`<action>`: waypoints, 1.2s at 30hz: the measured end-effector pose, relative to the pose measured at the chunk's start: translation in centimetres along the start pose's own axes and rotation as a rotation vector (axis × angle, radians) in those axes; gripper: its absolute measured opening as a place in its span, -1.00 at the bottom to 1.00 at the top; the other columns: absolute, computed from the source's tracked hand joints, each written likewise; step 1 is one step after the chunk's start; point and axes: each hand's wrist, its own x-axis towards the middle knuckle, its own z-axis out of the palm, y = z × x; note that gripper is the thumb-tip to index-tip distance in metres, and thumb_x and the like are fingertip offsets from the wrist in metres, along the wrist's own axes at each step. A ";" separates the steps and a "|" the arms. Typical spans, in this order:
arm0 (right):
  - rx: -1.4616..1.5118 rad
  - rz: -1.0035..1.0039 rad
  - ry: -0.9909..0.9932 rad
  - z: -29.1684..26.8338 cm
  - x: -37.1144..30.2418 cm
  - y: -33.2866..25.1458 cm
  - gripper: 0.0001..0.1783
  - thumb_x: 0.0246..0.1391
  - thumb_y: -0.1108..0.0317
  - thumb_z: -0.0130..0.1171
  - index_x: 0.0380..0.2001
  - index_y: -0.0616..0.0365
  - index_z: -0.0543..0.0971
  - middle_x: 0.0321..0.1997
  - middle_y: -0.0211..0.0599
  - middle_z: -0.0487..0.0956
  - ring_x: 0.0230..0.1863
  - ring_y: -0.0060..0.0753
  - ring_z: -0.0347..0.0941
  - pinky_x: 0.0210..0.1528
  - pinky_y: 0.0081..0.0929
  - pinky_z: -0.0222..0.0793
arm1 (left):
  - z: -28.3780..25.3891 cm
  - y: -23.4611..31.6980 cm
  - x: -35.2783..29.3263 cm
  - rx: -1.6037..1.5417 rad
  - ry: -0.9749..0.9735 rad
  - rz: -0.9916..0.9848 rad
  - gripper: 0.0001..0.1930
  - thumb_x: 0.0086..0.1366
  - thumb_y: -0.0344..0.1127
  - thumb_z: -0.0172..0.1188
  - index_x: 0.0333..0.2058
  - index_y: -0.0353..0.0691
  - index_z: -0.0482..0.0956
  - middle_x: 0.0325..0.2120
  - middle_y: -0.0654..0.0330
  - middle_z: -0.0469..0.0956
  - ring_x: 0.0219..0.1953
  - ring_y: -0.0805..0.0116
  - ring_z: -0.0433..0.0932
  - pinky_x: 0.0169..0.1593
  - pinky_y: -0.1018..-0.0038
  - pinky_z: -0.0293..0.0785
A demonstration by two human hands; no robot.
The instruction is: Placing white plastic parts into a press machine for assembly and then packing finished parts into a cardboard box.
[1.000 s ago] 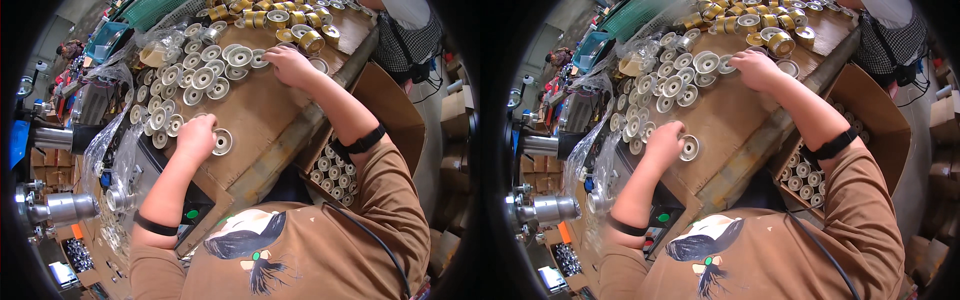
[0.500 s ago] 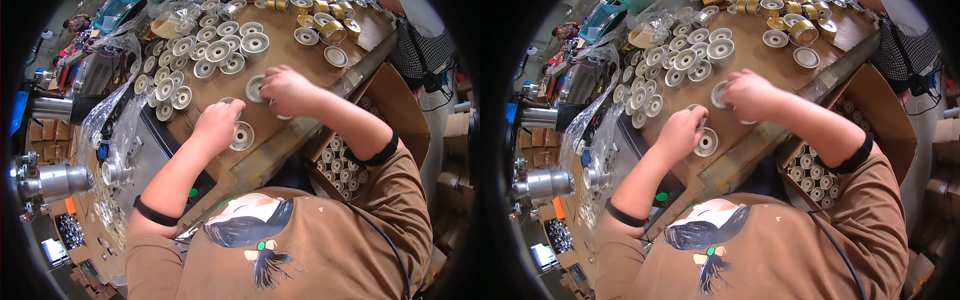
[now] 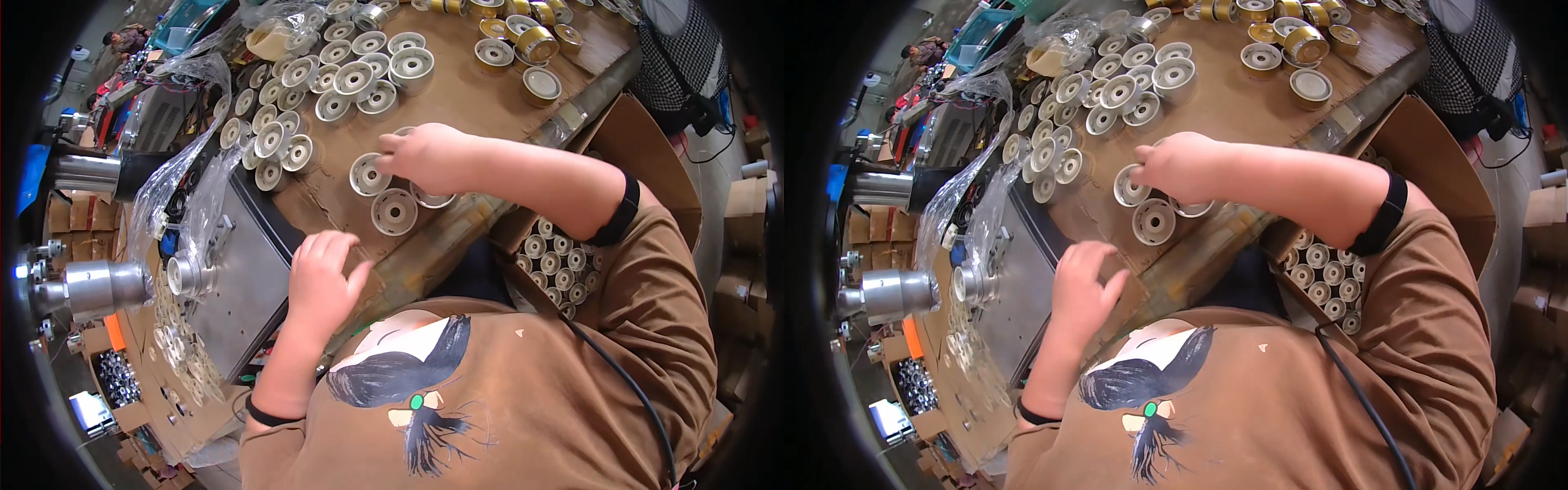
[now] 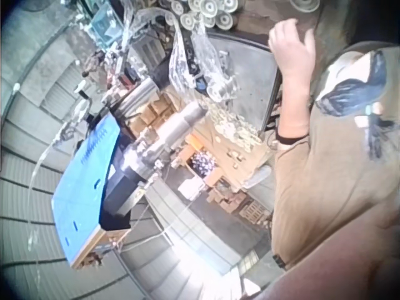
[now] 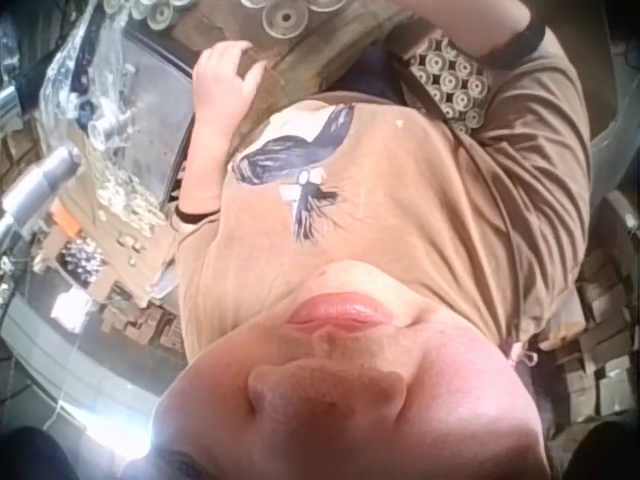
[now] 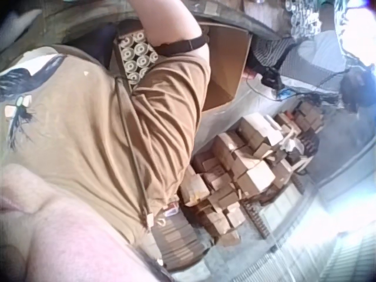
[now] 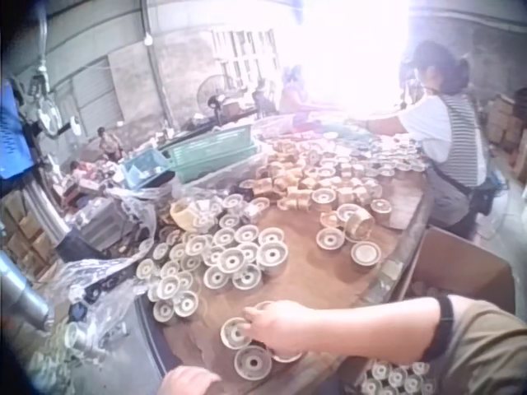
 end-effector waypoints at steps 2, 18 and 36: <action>-0.059 -0.085 0.007 -0.4 0.2 -0.3 -0.52 -0.12 0.45 0.28 -0.02 0.00 0.54 0.08 -0.17 0.49 -0.15 0.00 0.61 -0.16 -0.08 0.55 | -0.4 -0.3 -1.6 0.009 -0.001 -0.020 -0.64 0.00 -0.34 0.44 -0.20 -0.27 0.60 -0.18 0.04 0.61 -0.05 -0.05 0.53 0.07 0.14 0.44; -0.001 -0.113 0.045 0.8 -4.1 0.9 -0.79 0.00 0.44 0.18 -0.26 0.00 0.65 -0.05 -0.22 0.56 -0.12 -0.03 0.60 -0.14 -0.12 0.56 | 0.0 -4.2 -4.2 -0.145 0.100 0.039 -0.68 -0.02 -0.48 0.42 -0.22 -0.26 0.65 -0.15 0.07 0.66 0.05 -0.02 0.56 0.20 0.15 0.43; 0.049 1.335 0.022 24.9 -44.6 10.4 -0.61 -0.11 0.53 0.21 -0.15 -0.05 0.70 0.06 -0.15 0.58 0.05 0.03 0.57 0.09 -0.13 0.51 | 0.0 -4.0 -4.3 -0.007 -0.047 0.004 -0.70 0.07 -0.50 0.25 -0.16 -0.30 0.61 -0.16 0.02 0.62 0.05 -0.11 0.52 0.23 0.06 0.36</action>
